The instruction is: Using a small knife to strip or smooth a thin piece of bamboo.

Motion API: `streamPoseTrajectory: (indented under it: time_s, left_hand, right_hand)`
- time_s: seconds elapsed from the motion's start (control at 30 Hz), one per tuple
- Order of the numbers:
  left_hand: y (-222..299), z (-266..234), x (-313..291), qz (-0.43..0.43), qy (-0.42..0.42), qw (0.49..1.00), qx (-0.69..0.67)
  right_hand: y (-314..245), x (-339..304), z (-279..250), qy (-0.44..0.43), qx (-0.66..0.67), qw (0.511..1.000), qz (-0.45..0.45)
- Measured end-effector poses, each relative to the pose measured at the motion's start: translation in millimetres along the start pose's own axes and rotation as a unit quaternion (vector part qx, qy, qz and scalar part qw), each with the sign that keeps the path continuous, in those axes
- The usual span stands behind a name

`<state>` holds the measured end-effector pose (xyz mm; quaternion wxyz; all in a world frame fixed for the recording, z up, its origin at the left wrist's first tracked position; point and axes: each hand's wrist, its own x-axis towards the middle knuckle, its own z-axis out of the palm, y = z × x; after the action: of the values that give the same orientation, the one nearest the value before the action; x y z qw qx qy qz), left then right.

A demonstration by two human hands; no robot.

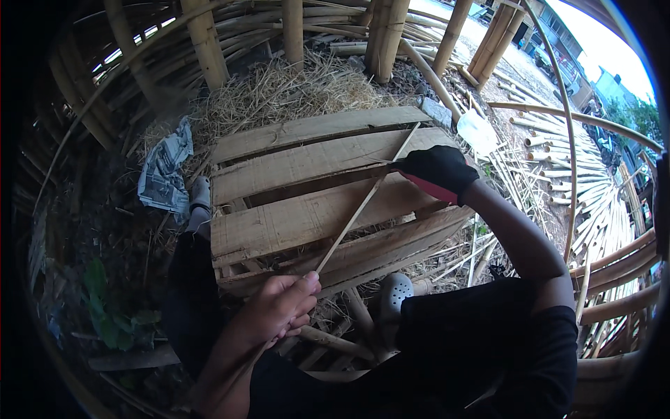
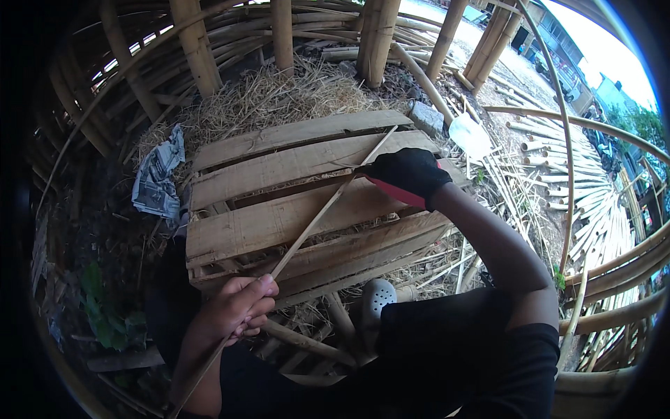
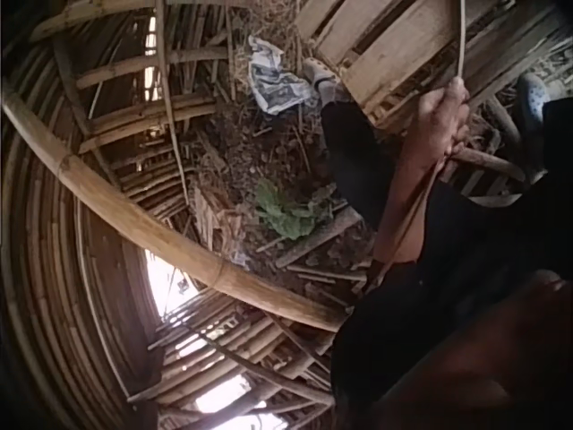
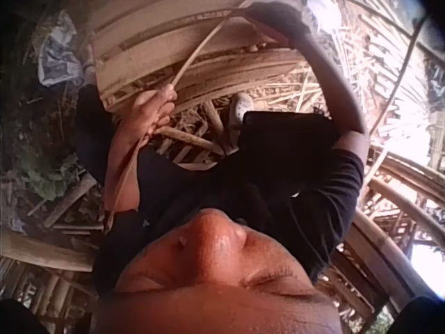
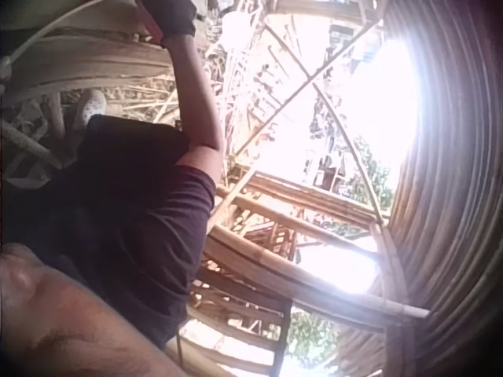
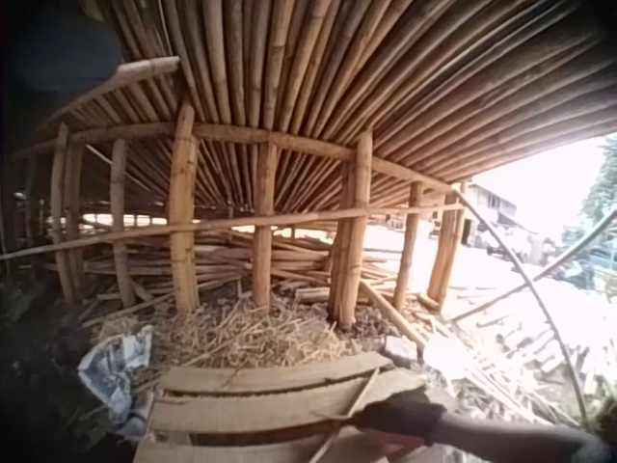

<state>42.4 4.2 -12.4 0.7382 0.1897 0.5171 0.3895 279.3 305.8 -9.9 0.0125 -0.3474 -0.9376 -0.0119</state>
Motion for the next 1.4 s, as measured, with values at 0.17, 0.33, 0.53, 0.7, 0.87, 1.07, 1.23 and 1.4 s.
streamPoseTrajectory:
  time_s: [0.17, 0.33, 0.53, 0.7, 0.87, 1.07, 1.23, 1.4]
  left_hand:
    - [2.0, 1.4, 3.3, 0.034, -0.014, 0.999, 0.041]
    - [0.3, 3.8, 2.8, 0.029, -0.010, 0.999, 0.021]
    - [6.3, 3.3, 0.5, 0.000, -0.011, 1.000, -0.024]
    - [7.5, 8.6, 3.7, 0.009, -0.015, 1.000, -0.010]
    - [7.6, 7.2, 2.9, 0.003, -0.014, 1.000, -0.011]
    - [5.3, 7.3, 4.8, 0.012, -0.016, 1.000, -0.007]
    - [5.3, 4.9, 3.6, 0.009, -0.001, 1.000, -0.006]
    - [7.0, 3.0, 2.7, 0.000, -0.023, 0.999, -0.029]
  right_hand:
    - [12.0, 10.2, 1.2, -0.032, -0.082, 0.996, -0.031]
    - [7.1, 0.2, 11.0, -0.004, -0.047, 0.986, -0.163]
    - [-32.8, 7.6, -8.1, -0.034, -0.117, 0.983, -0.141]
    - [-4.7, 14.2, 2.1, -0.011, -0.053, 0.992, -0.115]
    - [0.6, 19.1, 2.5, -0.025, -0.024, 0.992, -0.122]
    - [9.1, 15.4, 5.1, -0.001, -0.083, 0.979, -0.188]
    - [-1.4, 17.1, 0.1, -0.036, -0.116, 0.980, -0.156]
    - [6.8, 27.3, -3.2, -0.070, -0.128, 0.985, -0.095]
